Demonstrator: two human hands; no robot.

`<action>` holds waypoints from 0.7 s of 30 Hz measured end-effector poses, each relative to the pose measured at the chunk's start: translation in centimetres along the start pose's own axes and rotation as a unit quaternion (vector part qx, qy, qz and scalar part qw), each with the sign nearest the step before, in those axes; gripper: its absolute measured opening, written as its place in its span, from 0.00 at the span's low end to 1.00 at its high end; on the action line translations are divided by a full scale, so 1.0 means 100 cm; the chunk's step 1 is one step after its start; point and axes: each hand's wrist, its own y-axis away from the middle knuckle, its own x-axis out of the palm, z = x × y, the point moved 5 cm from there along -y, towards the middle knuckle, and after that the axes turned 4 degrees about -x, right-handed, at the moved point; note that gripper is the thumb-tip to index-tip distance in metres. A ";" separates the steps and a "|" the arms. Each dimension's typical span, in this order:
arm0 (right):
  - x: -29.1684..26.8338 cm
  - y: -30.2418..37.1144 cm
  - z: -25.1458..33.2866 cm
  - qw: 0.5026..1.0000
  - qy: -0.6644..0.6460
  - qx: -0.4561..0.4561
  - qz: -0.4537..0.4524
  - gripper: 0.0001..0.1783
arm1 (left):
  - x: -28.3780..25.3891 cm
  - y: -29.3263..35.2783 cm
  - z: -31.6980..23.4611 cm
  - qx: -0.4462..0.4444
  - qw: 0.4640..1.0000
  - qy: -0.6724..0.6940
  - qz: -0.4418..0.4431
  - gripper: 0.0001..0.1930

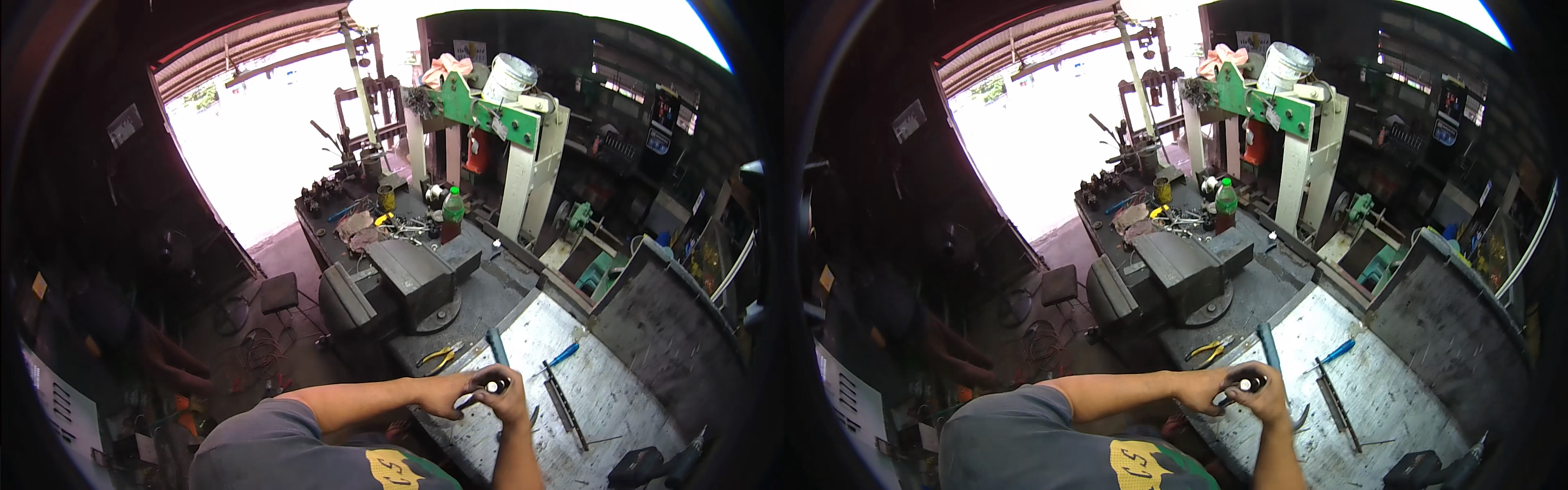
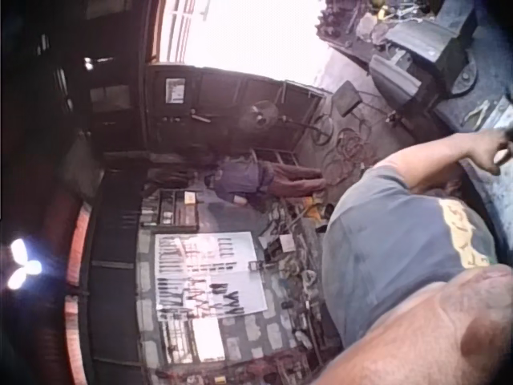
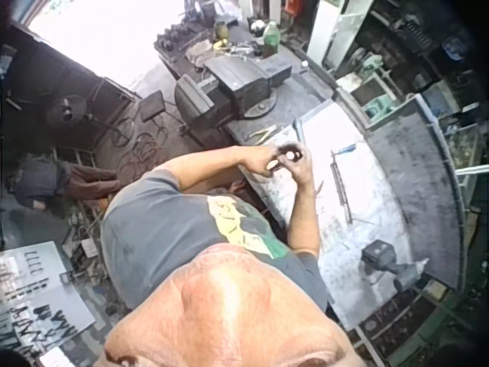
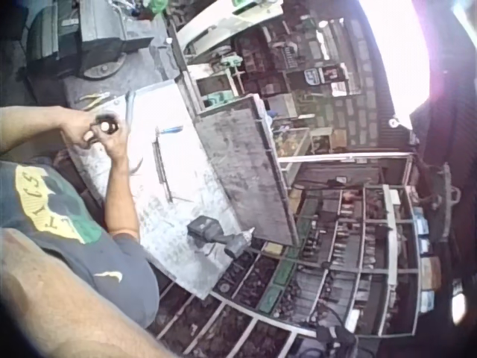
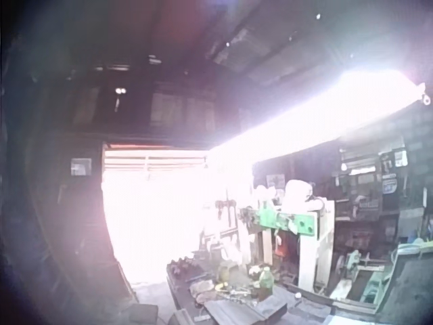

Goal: The person assembles a small metal component using pliers and a drill. They repeatedly open and close the pliers to adjust the part and use the drill to tighten or loosen a screw.

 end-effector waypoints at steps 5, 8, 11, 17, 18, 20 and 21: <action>0.048 0.035 0.023 0.917 0.192 -0.020 -0.350 0.32 | 0.022 -0.023 0.026 -0.010 0.979 0.179 0.094 0.26; 0.023 -0.001 0.027 0.959 0.171 -0.049 -0.220 0.23 | 0.040 -0.024 0.022 -0.117 0.990 0.010 -0.080 0.25; 0.015 -0.022 0.016 0.962 0.040 0.062 0.263 0.15 | 0.045 0.010 -0.003 -0.154 0.940 -0.003 -0.304 0.29; 0.037 0.011 0.026 0.946 0.251 -0.092 -0.184 0.25 | 0.008 0.011 0.022 -0.088 0.988 0.036 -0.122 0.18; 0.050 0.018 0.021 0.945 0.226 -0.084 -0.221 0.26 | 0.010 0.010 0.027 -0.094 0.989 0.003 -0.114 0.19; 0.057 0.024 0.015 0.942 0.183 -0.056 -0.276 0.24 | 0.019 0.015 0.032 -0.112 0.983 -0.076 -0.128 0.20; 0.051 0.015 0.014 0.953 0.198 -0.031 -0.229 0.18 | 0.027 0.016 0.031 -0.133 0.973 -0.121 -0.144 0.22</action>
